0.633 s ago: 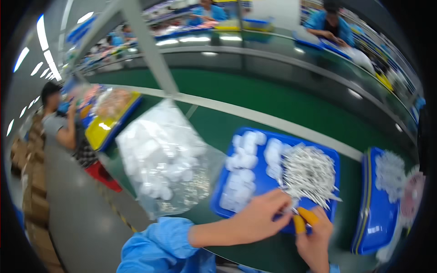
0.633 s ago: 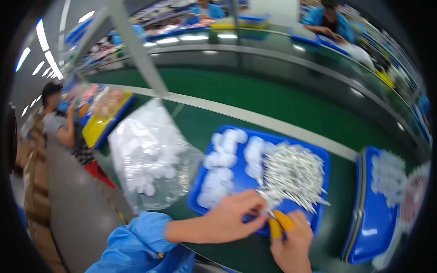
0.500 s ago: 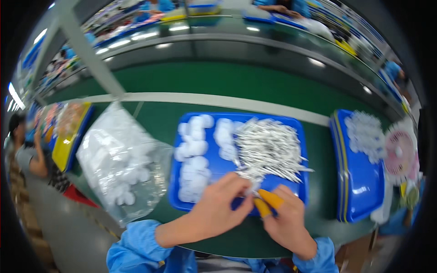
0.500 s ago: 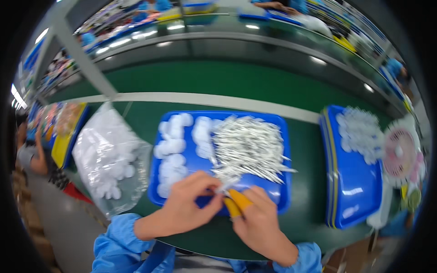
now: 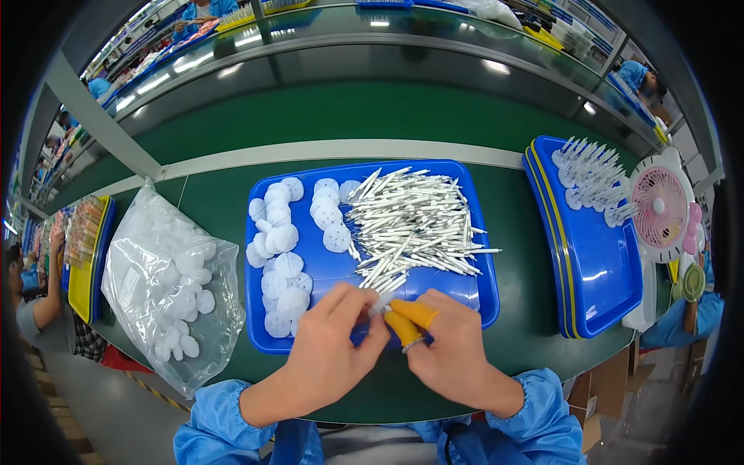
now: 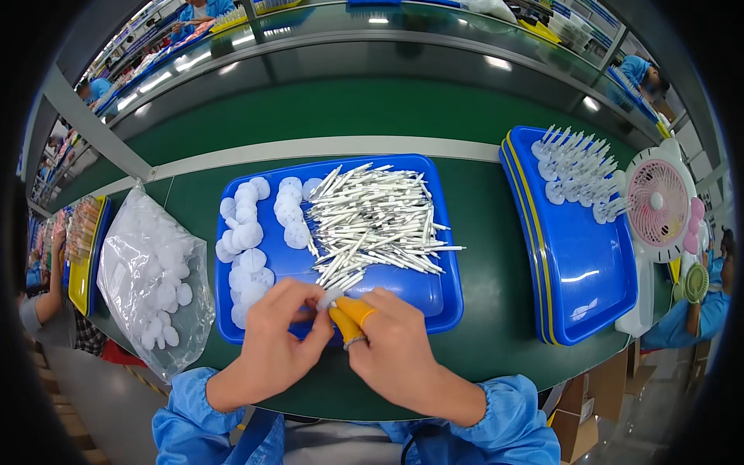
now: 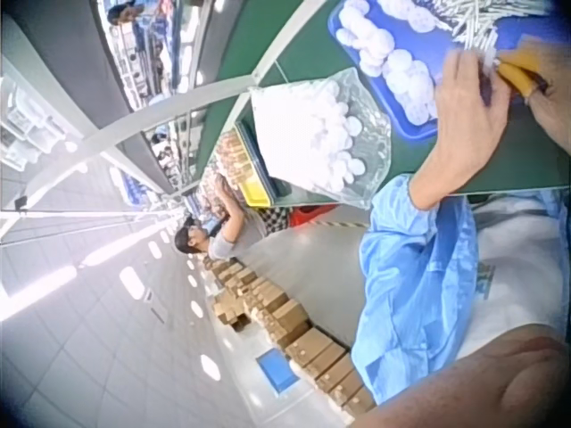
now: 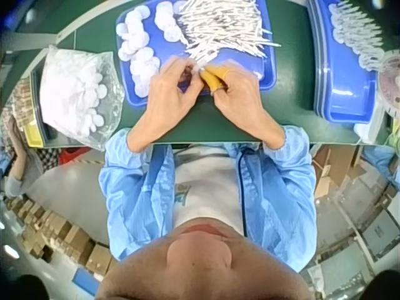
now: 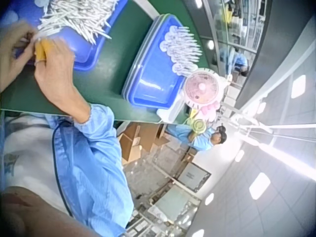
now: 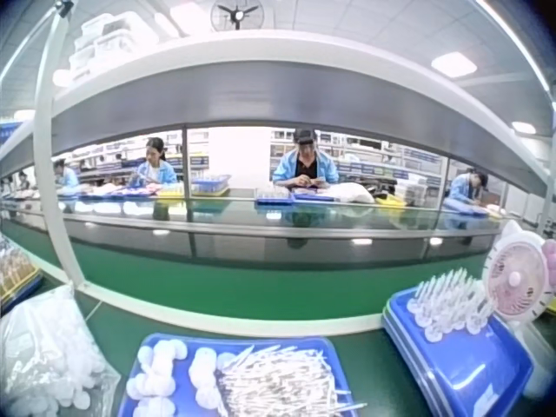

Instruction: The person inserts white plastic sticks into the holes of white circular discs at a factory assembly station. They pick up a disc and a stick, align them, and press the stick into the disc, then place the assembled unit into a blue tray. The process is repeated continuously with components from a central tray.

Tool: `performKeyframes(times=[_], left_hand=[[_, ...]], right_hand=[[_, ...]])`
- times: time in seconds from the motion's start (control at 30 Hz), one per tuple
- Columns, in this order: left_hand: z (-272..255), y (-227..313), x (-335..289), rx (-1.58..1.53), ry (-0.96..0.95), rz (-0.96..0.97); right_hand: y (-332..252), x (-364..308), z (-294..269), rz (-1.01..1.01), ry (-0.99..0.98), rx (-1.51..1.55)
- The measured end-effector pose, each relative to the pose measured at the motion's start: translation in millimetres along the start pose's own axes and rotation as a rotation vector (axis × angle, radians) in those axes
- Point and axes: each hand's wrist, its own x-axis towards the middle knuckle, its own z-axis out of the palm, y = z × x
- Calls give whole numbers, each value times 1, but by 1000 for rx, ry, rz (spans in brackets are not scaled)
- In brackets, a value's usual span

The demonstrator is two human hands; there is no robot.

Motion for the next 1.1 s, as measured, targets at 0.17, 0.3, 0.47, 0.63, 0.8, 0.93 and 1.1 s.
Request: performKeyframes(times=[0.17,0.3,0.47,0.63,0.8,0.93,1.1], left_hand=[[-24,-9,21,93,270,-37],[-31,-8,25,14,178,-104],[-33,-11,20,-41,146,-115],[-18,-7,15,-200,33,-145],[-9,0,14,-127,0,-64],[-8,-1,13,-94,-2,-55],[-7,0,11,-104,0,-109]], right_hand=[[2,20,-24,1,-182,-135],[19,22,-7,-181,-232,-333],[15,20,-30,-105,-226,-281],[-3,12,-39,-7,-124,83],[8,8,-33,-139,-263,-44],[15,9,-30,-187,-174,-77],[18,11,-30,-139,-203,-107]])
